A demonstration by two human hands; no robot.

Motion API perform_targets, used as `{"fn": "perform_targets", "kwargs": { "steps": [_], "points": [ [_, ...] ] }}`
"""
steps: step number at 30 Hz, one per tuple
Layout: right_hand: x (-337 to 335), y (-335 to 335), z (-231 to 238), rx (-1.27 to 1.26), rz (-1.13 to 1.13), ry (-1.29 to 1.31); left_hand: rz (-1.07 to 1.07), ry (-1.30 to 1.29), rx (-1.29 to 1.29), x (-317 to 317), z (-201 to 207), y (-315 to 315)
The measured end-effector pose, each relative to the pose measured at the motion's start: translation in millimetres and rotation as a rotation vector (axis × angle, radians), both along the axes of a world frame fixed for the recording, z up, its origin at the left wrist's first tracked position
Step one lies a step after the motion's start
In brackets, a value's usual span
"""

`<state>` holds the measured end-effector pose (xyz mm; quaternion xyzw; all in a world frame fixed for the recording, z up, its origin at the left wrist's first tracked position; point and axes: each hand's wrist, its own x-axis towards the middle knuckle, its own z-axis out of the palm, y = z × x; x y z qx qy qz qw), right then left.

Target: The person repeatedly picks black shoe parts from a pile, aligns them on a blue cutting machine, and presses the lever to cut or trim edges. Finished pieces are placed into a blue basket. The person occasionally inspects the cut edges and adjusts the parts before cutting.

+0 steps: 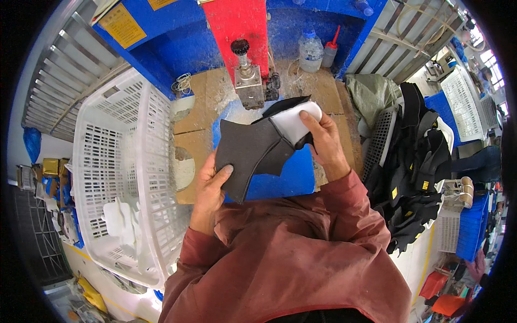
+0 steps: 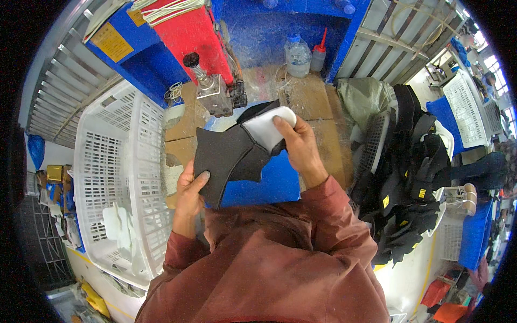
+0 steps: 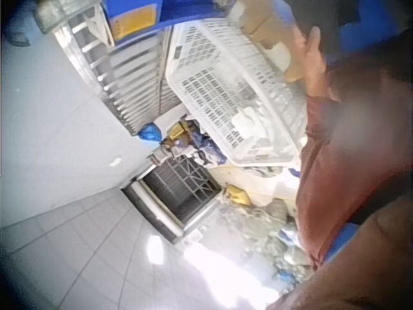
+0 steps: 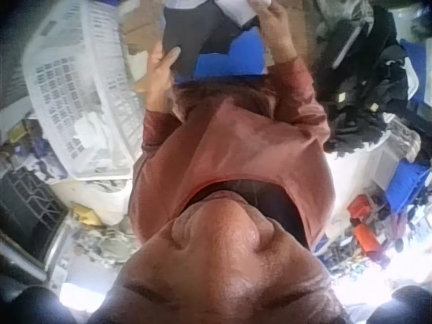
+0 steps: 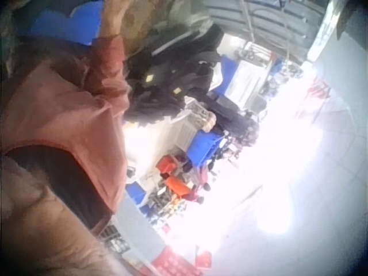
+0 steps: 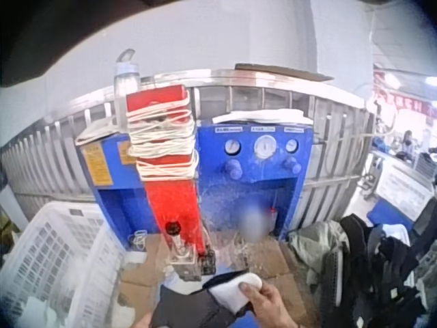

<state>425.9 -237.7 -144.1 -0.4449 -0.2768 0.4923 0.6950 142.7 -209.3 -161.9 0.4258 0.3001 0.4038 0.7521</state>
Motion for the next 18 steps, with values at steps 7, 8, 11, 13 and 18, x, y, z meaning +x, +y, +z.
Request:
{"fn": "perform_targets", "kwargs": {
  "steps": [7, 8, 11, 13, 18],
  "points": [
    [10.4, 32.3, -11.6, -0.135, 0.227, -0.446, 0.108, -0.045, -0.094, -11.7, 1.7, -10.4],
    [12.8, 40.9, -9.6, -0.148, 0.271, -0.423, 0.100, -0.068, -0.101, -13.2, 3.6, -11.7],
    [20.2, 60.5, 0.5, -0.151, 0.397, -0.301, 0.111, -0.117, -0.122, -13.4, 10.9, -17.9],
    [24.2, 72.1, 7.5, -0.222, 0.394, -0.366, 0.096, -0.149, -0.122, -11.1, 16.3, -20.9],
    [38.3, 82.8, 19.1, -0.173, 0.421, -0.419, 0.100, -0.108, -0.111, 0.0, 25.6, -21.4]
  ]
}}
